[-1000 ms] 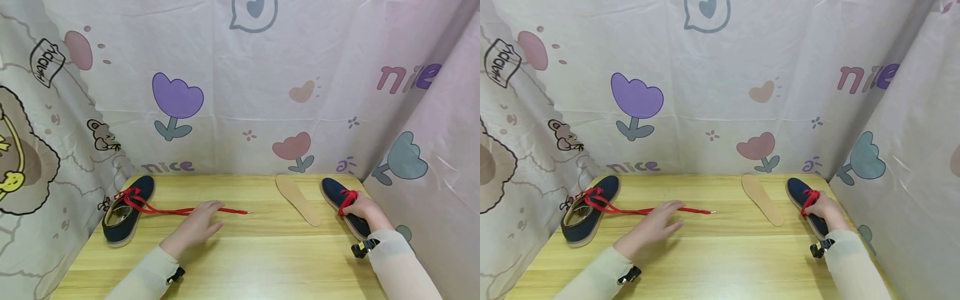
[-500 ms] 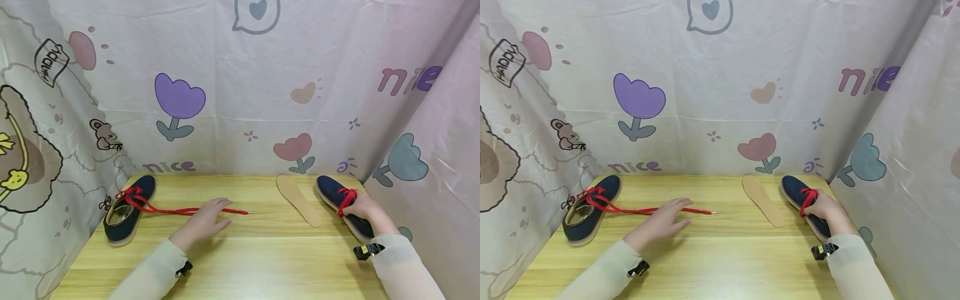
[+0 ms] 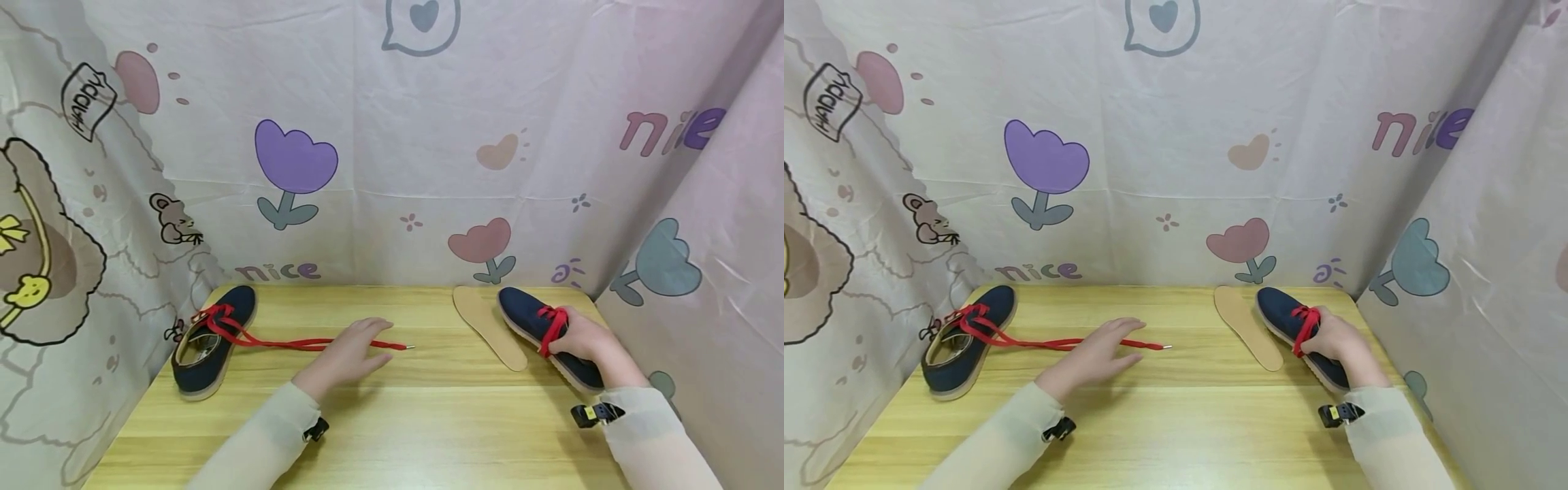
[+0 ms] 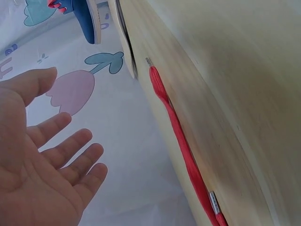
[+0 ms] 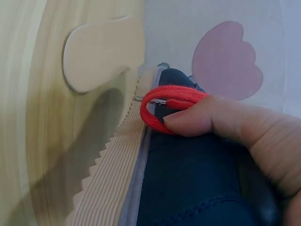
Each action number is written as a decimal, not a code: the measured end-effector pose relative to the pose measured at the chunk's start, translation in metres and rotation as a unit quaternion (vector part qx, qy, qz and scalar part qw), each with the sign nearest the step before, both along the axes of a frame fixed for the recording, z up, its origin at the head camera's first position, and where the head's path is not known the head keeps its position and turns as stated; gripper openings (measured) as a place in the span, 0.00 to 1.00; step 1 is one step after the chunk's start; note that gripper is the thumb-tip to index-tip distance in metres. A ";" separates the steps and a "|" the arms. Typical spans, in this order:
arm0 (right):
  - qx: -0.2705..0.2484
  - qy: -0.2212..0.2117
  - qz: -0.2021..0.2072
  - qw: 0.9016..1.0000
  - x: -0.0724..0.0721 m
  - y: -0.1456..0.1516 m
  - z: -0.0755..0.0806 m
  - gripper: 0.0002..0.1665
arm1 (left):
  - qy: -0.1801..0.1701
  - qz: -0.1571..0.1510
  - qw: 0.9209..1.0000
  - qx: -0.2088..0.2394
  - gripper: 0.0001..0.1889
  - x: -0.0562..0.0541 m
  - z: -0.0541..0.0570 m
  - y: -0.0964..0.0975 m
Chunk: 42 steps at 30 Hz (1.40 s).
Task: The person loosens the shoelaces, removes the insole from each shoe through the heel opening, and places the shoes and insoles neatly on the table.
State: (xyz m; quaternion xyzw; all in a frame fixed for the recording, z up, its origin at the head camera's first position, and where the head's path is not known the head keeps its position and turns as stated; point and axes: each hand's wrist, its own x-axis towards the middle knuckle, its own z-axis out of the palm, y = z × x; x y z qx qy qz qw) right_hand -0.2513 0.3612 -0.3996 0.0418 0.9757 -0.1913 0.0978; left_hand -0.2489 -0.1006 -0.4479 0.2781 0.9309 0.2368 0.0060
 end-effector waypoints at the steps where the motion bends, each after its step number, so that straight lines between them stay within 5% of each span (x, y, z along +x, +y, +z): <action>1: 0.001 0.001 0.004 1.000 0.000 -0.002 0.000 0.57 | -0.002 -0.001 1.000 0.002 0.34 0.000 0.000 0.001; 26: -0.003 0.050 0.094 0.994 0.009 -0.068 0.000 0.59 | -0.006 -0.033 0.999 0.028 0.36 -0.005 0.000 0.038; 42: 0.017 0.059 0.114 0.992 0.017 -0.093 0.001 0.59 | 0.028 -0.037 0.999 0.011 0.42 -0.025 -0.006 0.074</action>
